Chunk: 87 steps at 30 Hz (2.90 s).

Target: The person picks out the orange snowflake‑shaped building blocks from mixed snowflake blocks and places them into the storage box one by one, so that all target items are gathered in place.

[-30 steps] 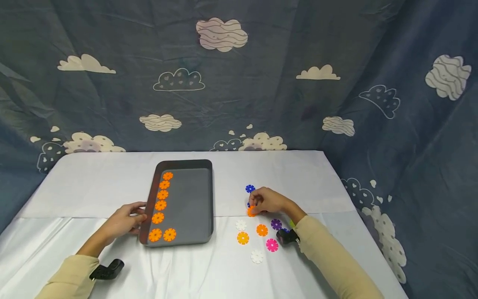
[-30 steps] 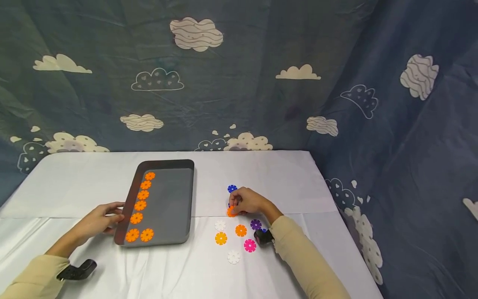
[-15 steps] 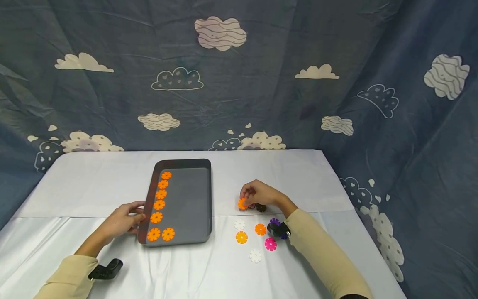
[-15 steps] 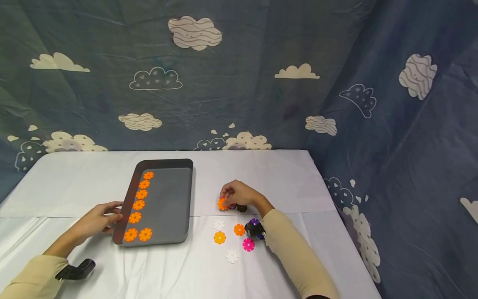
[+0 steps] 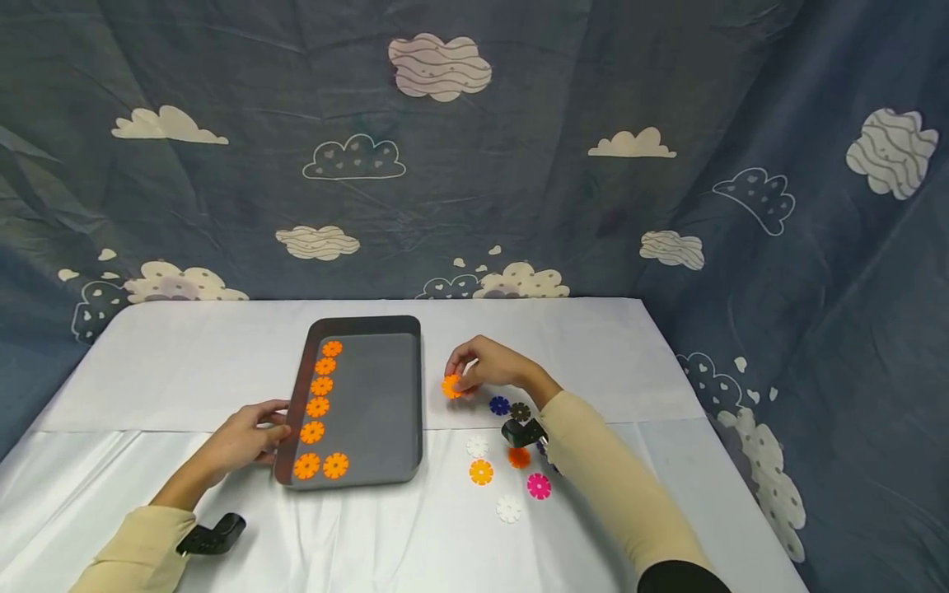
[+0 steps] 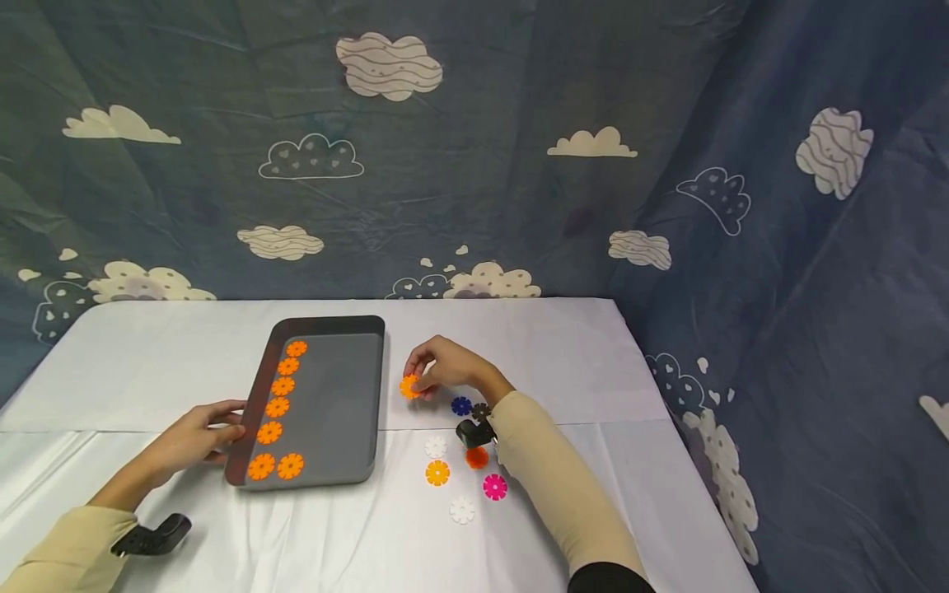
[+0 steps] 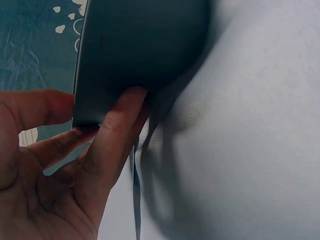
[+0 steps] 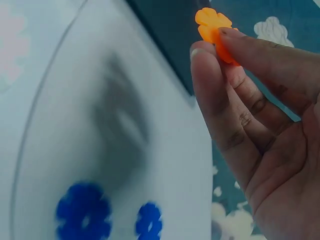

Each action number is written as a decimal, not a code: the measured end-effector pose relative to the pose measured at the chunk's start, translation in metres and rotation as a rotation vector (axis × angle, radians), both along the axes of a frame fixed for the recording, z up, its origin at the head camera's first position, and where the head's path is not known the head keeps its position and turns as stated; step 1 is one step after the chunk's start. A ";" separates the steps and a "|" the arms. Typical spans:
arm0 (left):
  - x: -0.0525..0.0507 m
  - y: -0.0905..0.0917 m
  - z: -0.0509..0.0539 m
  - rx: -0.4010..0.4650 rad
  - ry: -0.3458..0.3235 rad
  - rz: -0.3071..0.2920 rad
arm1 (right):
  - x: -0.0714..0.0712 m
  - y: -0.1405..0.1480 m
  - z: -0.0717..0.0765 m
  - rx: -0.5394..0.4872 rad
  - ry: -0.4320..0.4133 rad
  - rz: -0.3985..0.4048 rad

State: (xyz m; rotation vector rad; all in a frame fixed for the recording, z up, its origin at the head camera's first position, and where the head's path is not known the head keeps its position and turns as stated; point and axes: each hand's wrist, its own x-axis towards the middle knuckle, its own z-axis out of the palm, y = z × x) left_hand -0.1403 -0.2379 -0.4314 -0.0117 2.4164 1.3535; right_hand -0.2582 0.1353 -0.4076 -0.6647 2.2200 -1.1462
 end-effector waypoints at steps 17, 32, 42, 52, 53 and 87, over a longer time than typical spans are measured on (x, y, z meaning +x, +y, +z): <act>-0.001 0.000 0.005 -0.008 -0.001 -0.008 | -0.012 -0.082 0.020 -0.020 -0.033 0.169; -0.004 0.002 0.009 -0.057 -0.026 -0.010 | 0.000 -0.140 0.004 0.022 -0.176 0.220; -0.006 0.003 0.010 -0.070 -0.054 -0.007 | 0.008 -0.162 -0.005 0.138 -0.208 0.275; -0.004 0.004 0.009 -0.065 -0.042 -0.002 | 0.014 -0.170 -0.016 0.170 -0.231 0.216; -0.004 0.004 0.009 -0.062 -0.041 -0.002 | 0.015 -0.170 -0.017 0.168 -0.237 0.211; 0.000 0.003 0.008 -0.046 -0.026 -0.018 | 0.014 -0.081 0.013 -0.099 -0.194 0.175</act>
